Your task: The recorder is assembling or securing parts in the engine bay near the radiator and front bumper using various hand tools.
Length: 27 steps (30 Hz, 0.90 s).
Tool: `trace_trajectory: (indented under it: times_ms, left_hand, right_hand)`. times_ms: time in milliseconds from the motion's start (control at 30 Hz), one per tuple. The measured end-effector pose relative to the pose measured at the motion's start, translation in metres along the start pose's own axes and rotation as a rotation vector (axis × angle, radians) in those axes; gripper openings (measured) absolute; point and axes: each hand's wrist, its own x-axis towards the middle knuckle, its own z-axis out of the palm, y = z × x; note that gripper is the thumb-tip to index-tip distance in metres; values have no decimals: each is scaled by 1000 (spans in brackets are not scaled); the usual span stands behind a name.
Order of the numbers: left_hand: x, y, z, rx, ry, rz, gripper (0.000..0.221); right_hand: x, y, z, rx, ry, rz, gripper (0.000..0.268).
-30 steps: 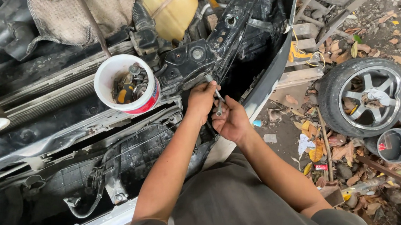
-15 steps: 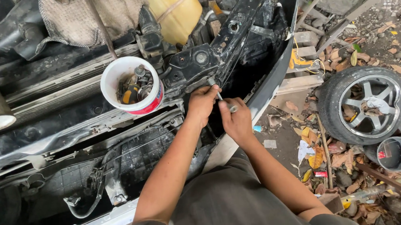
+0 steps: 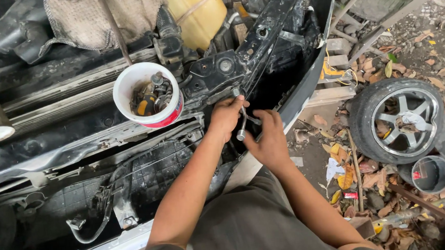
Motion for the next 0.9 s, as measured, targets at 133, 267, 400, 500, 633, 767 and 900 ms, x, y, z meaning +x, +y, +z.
trace_trajectory:
  times_ms: [133, 267, 400, 500, 633, 767, 900]
  left_hand:
    - [-5, 7, 0, -66, -34, -78, 39]
    - [12, -20, -6, -49, -81, 77, 40]
    - [9, -13, -5, -209, -87, -92, 38]
    - [7, -6, -10, -150, -76, -54, 33]
    - [9, -13, -4, 23, -8, 44, 30]
    - [16, -21, -4, -31, 4, 53, 29]
    - [5, -7, -6, -44, -5, 59, 28]
  right_hand:
    - [1, -9, -1, -287, 208, -399, 36]
    - [8, 16, 17, -113, 175, -273, 24]
    - [13, 58, 39, 129, 101, -112, 25]
    - [20, 70, 51, 746, -114, 294, 33]
    - [4, 76, 40, 1160, -287, 694, 40]
    - [-8, 75, 28, 479, -41, 410, 30]
    - [-6, 74, 37, 558, 28, 394, 41]
